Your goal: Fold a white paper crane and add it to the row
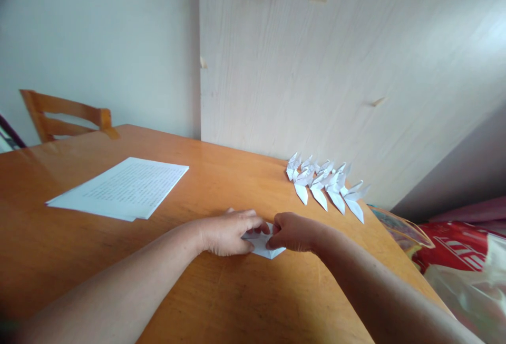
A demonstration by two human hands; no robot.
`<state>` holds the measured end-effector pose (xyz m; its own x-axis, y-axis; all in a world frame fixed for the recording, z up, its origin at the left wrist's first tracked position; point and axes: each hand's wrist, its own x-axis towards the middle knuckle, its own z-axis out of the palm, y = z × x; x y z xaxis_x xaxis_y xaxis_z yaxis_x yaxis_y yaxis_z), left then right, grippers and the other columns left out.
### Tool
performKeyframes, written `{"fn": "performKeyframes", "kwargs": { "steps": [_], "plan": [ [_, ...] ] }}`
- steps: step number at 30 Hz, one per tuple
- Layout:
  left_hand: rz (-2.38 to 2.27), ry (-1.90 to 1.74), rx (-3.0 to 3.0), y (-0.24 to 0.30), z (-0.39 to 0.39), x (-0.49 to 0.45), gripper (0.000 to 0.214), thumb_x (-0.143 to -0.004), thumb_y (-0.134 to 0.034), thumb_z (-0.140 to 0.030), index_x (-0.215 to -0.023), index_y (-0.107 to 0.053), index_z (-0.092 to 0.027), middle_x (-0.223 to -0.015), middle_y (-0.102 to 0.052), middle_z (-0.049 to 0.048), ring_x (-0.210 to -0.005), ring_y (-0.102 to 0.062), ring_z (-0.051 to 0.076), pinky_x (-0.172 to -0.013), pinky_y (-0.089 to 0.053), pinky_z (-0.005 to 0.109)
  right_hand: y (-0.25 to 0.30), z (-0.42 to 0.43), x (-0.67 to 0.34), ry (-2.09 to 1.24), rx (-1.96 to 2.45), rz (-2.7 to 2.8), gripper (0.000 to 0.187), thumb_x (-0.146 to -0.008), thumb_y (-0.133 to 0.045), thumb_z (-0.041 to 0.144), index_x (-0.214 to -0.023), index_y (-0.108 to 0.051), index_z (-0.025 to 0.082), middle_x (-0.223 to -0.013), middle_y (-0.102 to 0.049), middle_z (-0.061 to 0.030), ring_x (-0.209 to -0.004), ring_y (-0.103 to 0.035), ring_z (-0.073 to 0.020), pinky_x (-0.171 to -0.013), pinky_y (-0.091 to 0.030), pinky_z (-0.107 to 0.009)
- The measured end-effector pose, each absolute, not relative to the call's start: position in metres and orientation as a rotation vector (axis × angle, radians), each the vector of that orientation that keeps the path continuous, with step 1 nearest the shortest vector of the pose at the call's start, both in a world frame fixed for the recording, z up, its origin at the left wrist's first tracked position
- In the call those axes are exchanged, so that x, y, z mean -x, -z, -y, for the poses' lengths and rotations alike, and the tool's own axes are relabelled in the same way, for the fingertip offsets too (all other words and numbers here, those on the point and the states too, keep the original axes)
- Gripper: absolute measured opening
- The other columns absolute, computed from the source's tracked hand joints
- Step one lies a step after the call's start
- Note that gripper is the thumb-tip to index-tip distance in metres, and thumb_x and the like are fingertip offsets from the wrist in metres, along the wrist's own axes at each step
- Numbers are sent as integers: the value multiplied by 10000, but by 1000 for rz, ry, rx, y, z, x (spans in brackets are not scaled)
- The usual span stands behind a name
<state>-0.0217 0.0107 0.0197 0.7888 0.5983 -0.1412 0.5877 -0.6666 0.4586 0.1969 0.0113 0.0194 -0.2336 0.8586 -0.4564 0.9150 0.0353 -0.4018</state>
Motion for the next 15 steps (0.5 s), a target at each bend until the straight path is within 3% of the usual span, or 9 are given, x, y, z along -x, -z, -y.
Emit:
{"fn": "performKeyframes", "kwargs": {
  "steps": [15],
  "plan": [
    [-879,-47,-2488,-18,-10,22,394,-823,-554,-299,-1190,-613,-429,-1123,-557,12,-1060,-566,243,-962,-378,429,-22,-7,-202,994,-1900,-2200,192,-644,-682,259,-811,-625,185,-724,-599,9,-647,-503,-127,-545,-329,-231]
  ]
}}
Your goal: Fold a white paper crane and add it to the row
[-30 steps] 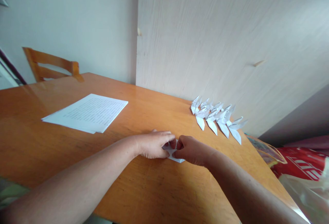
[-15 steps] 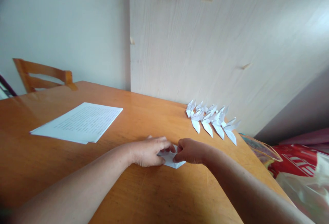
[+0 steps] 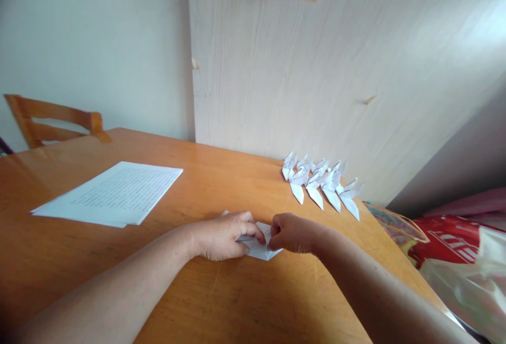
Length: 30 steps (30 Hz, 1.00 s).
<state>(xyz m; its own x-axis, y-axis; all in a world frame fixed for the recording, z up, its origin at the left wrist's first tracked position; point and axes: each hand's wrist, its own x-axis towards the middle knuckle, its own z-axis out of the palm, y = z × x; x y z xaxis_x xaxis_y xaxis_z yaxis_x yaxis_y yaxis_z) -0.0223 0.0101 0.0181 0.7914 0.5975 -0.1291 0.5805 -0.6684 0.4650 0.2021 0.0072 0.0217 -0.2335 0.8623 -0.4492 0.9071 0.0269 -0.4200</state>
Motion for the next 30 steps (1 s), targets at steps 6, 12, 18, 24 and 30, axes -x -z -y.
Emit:
{"fn": "performKeyframes", "kwargs": {
  "steps": [6,12,18,24,30],
  "plan": [
    [-884,-33,-2484,-18,-10,22,391,-829,-545,-297,-1187,-616,-437,-1137,-546,6,-1071,-556,233,-967,-369,424,-21,-6,-203,946,-1917,-2189,184,-656,-664,277,-810,-617,187,-728,-608,-1,-642,-506,-134,-526,-312,-237],
    [-899,-12,-2477,-19,-10,22,390,-830,-540,-300,-1189,-617,-430,-1144,-538,4,-1082,-543,236,-972,-367,424,-22,-5,-203,881,-1925,-2192,159,-666,-647,277,-790,-600,190,-724,-618,-7,-633,-516,-141,-522,-303,-246],
    [-887,-6,-2463,-19,-11,22,404,-827,-544,-301,-1205,-607,-425,-1179,-530,-5,-1110,-527,229,-1002,-350,417,-21,-4,-208,805,-1971,-2163,146,-658,-638,276,-763,-578,194,-687,-604,-2,-609,-512,-140,-509,-283,-249],
    [-900,-32,-2439,-20,-9,22,399,-828,-542,-307,-1197,-616,-439,-1197,-528,-7,-1086,-523,225,-996,-356,414,-15,-4,-223,860,-1963,-2186,132,-675,-630,286,-755,-571,199,-672,-587,16,-595,-499,-128,-490,-286,-244],
    [-905,-37,-2434,-20,-8,22,401,-827,-549,-305,-1199,-622,-435,-1202,-537,-5,-1092,-519,225,-998,-357,412,-13,-5,-229,905,-1958,-2223,104,-663,-614,251,-747,-594,194,-659,-583,24,-590,-492,-121,-486,-272,-240]
  ]
}}
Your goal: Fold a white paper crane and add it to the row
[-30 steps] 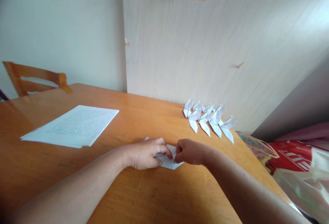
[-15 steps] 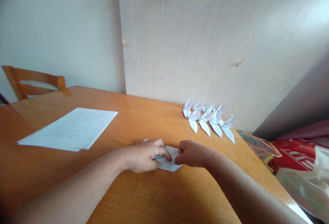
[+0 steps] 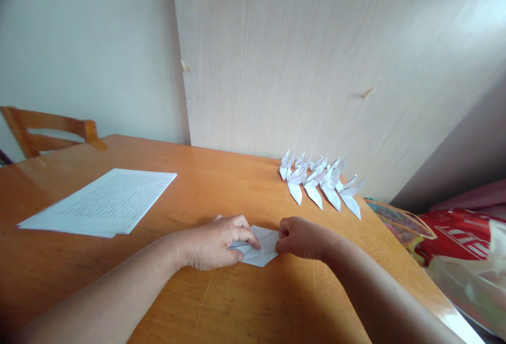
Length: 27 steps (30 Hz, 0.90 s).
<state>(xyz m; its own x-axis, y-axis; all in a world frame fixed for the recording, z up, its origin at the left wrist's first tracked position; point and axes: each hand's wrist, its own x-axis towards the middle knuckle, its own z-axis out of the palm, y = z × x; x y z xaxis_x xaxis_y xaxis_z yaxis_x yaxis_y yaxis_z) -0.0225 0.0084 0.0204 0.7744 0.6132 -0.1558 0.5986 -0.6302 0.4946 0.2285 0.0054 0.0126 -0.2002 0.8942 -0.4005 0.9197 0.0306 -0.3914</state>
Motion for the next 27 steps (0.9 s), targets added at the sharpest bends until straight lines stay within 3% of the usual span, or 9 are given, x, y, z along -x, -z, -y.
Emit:
{"fn": "performKeyframes", "kwargs": {
  "steps": [11,19,23,27],
  "plan": [
    [-914,-81,-2428,-18,-6,23,418,-811,-552,-244,-1180,-647,-417,-1190,-559,-6,-1087,-527,230,-984,-372,392,-3,5,-235,1057,-2062,-2332,107,-660,-547,151,-755,-578,189,-662,-573,27,-581,-466,-109,-481,-264,-224],
    [-919,-197,-2435,-20,-5,22,394,-750,-568,-174,-1122,-607,-296,-1130,-601,7,-1021,-560,217,-899,-429,336,-2,11,-241,1071,-2143,-2457,74,-723,-482,146,-732,-532,199,-646,-510,31,-586,-417,-114,-507,-270,-239],
    [-917,-266,-2429,-17,-4,21,366,-722,-568,-151,-1074,-569,-248,-1123,-602,23,-1043,-553,216,-875,-447,315,-1,8,-240,912,-2290,-2588,67,-758,-473,167,-714,-475,218,-642,-497,31,-602,-447,-131,-542,-313,-256],
    [-916,-319,-2398,-14,-2,21,379,-710,-553,-135,-1074,-549,-243,-1129,-589,27,-1058,-548,208,-869,-454,305,6,6,-238,626,-2338,-2704,42,-797,-501,221,-824,-533,223,-734,-577,5,-681,-522,-162,-614,-364,-278]
  ]
}}
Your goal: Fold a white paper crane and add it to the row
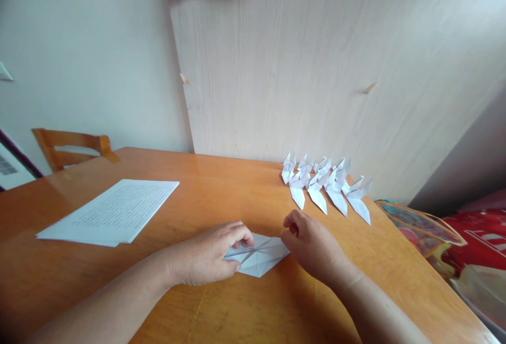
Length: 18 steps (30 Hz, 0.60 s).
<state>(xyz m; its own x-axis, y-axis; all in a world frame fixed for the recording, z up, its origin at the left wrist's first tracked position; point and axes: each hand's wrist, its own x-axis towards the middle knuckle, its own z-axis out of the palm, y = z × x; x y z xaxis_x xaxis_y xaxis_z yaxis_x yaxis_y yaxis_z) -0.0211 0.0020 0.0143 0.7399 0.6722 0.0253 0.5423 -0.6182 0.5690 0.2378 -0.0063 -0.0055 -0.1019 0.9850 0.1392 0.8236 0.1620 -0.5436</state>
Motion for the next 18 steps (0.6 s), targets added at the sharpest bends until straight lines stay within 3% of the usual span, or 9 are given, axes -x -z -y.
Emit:
{"fn": "performKeyframes", "kwargs": {
  "steps": [7,18],
  "plan": [
    [-945,-331,-2415,-16,-4,21,389,-686,-613,-194,-1069,-563,-242,-1114,-562,34,-1073,-528,226,-896,-453,326,12,10,-233,-421,1726,2124,107,-783,-555,233,-877,-600,210,-880,-646,-46,-784,-562,-192,-666,-371,-296],
    [-1039,-386,-2247,-9,-7,23,598,-651,-730,-276,-1219,-543,-256,-1248,-552,68,-1167,-521,279,-987,-433,403,4,10,-229,-919,1619,1956,78,-795,-559,263,-749,-540,203,-661,-502,27,-611,-437,-133,-543,-307,-260]
  ]
}}
